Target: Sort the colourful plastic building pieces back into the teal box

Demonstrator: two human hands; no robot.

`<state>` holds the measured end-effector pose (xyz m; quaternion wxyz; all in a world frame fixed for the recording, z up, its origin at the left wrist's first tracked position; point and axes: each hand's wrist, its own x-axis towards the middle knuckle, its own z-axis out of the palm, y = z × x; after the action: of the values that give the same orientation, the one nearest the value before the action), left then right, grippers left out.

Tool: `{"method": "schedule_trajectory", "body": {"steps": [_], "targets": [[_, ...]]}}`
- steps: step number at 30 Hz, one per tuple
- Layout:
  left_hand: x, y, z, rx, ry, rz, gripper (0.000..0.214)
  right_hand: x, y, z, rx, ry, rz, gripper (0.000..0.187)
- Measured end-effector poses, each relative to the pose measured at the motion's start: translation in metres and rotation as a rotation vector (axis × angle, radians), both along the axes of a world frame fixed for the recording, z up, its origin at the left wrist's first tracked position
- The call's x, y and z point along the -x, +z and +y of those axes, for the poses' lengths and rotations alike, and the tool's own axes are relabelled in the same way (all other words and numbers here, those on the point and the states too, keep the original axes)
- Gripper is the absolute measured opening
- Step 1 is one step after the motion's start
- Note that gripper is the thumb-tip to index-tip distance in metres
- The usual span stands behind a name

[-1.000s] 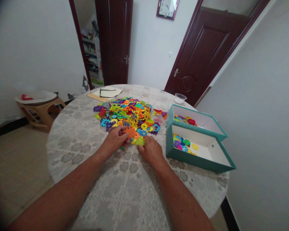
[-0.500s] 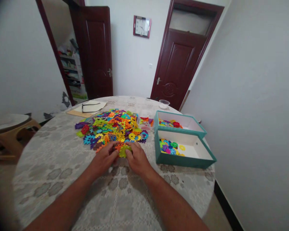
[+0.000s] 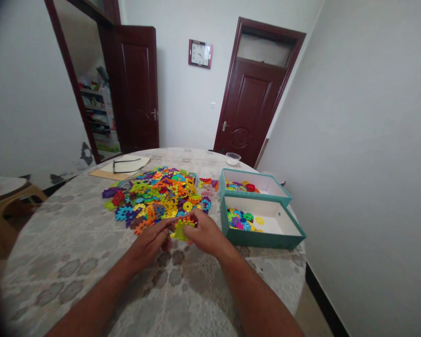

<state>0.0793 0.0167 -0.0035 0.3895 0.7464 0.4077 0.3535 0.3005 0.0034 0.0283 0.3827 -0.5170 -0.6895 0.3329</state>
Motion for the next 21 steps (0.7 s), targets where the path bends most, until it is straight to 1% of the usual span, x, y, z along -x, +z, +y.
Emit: {"method": "schedule_trajectory", "body": {"steps": [1,3,4,5,7,9,10,12,14,16,17,18,19,20,21], "targets": [[0.001,-0.002,0.002,-0.082,0.061,0.043,0.046,-0.009,0.012,0.0,-0.019,-0.019,-0.051,0.02],[0.004,-0.004,0.006,-0.217,0.183,0.115,0.042,-0.034,0.038,0.006,-0.085,-0.107,-0.18,0.023],[0.006,-0.006,0.007,-0.255,0.226,0.146,0.04,-0.048,0.05,0.012,-0.135,-0.174,-0.261,0.024],[0.007,-0.007,0.009,-0.277,0.256,0.177,0.039,-0.062,0.061,0.021,-0.179,-0.275,-0.344,0.028],[0.007,-0.01,0.01,-0.303,0.283,0.245,0.036,-0.091,0.078,0.043,-0.206,-0.462,-0.52,0.036],[0.006,-0.013,0.009,-0.33,0.28,0.312,0.033,-0.115,0.087,0.068,-0.18,-0.631,-0.671,0.039],[0.005,-0.014,0.009,-0.34,0.276,0.345,0.032,-0.125,0.09,0.079,-0.168,-0.678,-0.725,0.041],[0.003,-0.015,0.007,-0.347,0.271,0.401,0.03,-0.137,0.093,0.094,-0.147,-0.739,-0.781,0.047],[0.002,-0.014,0.006,-0.343,0.272,0.444,0.029,-0.14,0.095,0.099,-0.17,-0.772,-0.786,0.053],[0.003,-0.013,0.006,-0.333,0.269,0.472,0.029,-0.133,0.095,0.091,-0.257,-0.767,-0.759,0.052],[0.003,-0.013,0.006,-0.328,0.267,0.482,0.028,-0.125,0.093,0.084,-0.31,-0.73,-0.733,0.049],[0.003,-0.013,0.006,-0.326,0.265,0.492,0.027,-0.115,0.089,0.074,-0.35,-0.654,-0.703,0.044],[0.004,-0.013,0.006,-0.327,0.259,0.504,0.027,-0.103,0.083,0.062,-0.365,-0.54,-0.671,0.039],[0.004,-0.013,0.006,-0.331,0.255,0.514,0.026,-0.091,0.075,0.05,-0.349,-0.402,-0.642,0.035],[0.004,-0.013,0.006,-0.335,0.247,0.523,0.026,-0.078,0.065,0.037,-0.302,-0.247,-0.624,0.032]]}}
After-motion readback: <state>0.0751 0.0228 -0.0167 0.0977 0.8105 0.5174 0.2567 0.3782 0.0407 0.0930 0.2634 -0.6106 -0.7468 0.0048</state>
